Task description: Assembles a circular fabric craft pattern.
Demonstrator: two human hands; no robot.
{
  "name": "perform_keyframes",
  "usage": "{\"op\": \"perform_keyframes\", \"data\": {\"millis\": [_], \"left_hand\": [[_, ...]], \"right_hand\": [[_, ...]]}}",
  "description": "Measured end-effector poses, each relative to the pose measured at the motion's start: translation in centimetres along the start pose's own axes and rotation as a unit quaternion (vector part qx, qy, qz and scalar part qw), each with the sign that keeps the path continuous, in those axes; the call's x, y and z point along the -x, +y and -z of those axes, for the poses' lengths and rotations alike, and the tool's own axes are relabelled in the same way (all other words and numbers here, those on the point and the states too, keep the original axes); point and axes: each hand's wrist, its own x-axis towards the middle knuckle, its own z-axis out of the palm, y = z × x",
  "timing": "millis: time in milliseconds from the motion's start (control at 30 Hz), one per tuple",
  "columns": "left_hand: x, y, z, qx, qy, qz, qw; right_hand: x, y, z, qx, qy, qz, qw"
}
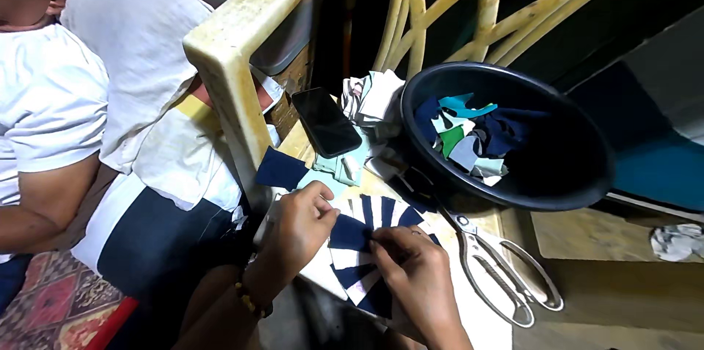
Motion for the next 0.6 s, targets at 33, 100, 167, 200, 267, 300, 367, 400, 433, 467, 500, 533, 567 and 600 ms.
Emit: {"op": "perform_keyframes", "data": {"millis": [33,100,167,200,267,300,367,400,433,467,500,533,567,600], "left_hand": [[0.01,-0.3,0.04,0.003,0.015,-0.009,1.0],[0.0,-0.74,0.12,0.009,0.034,-0.025,0.999],[-0.01,-0.89,0.31,-0.002,0.026,-0.028,0.999],[-0.01,-0.95,0.39,-0.013,0.015,-0.029,0.999],[0.04,-0.99,0.48,-0.028,-0.011,-0.036,0.999],[0.1,-0.93,0.49,-0.031,-0.024,-0.039,0.998],[0.18,-0.75,0.47,-0.035,-0.035,-0.044,0.998],[0.2,-0.64,0.5,-0.035,-0.04,-0.042,0.998],[0.21,-0.59,0.49,-0.036,-0.04,-0.042,0.998],[0.22,-0.59,0.47,-0.038,-0.038,-0.044,0.998],[0.22,-0.62,0.43,-0.04,-0.034,-0.047,0.998],[0.22,-0.67,0.38,-0.043,-0.033,-0.05,0.997],[0.21,-0.7,0.3,-0.045,-0.032,-0.054,0.997],[0.2,-0.71,0.25,-0.047,-0.035,-0.056,0.997]], "right_hand": [[0.01,0.0,0.02,-0.001,-0.001,0.0,1.0],[0.02,0.0,0.03,-0.002,0.0,0.001,1.0],[0.03,-0.01,0.02,-0.005,0.002,0.0,1.0],[0.04,-0.01,0.03,-0.003,0.002,-0.001,1.0],[0.05,0.01,0.04,0.0,0.003,-0.003,1.0],[0.05,0.0,0.07,0.0,0.002,-0.003,1.0],[0.04,0.04,0.12,-0.001,0.003,-0.002,1.0],[0.04,0.06,0.12,-0.001,0.005,-0.001,1.0],[0.04,0.05,0.14,-0.001,0.007,-0.001,1.0],[0.06,0.04,0.16,0.0,0.007,-0.001,1.0],[0.06,0.02,0.16,0.002,0.006,-0.001,1.0],[0.05,-0.01,0.18,0.005,0.006,0.0,1.0],[0.06,-0.01,0.17,0.008,0.006,-0.001,1.0],[0.06,0.01,0.16,0.01,0.006,-0.001,1.0]]}}
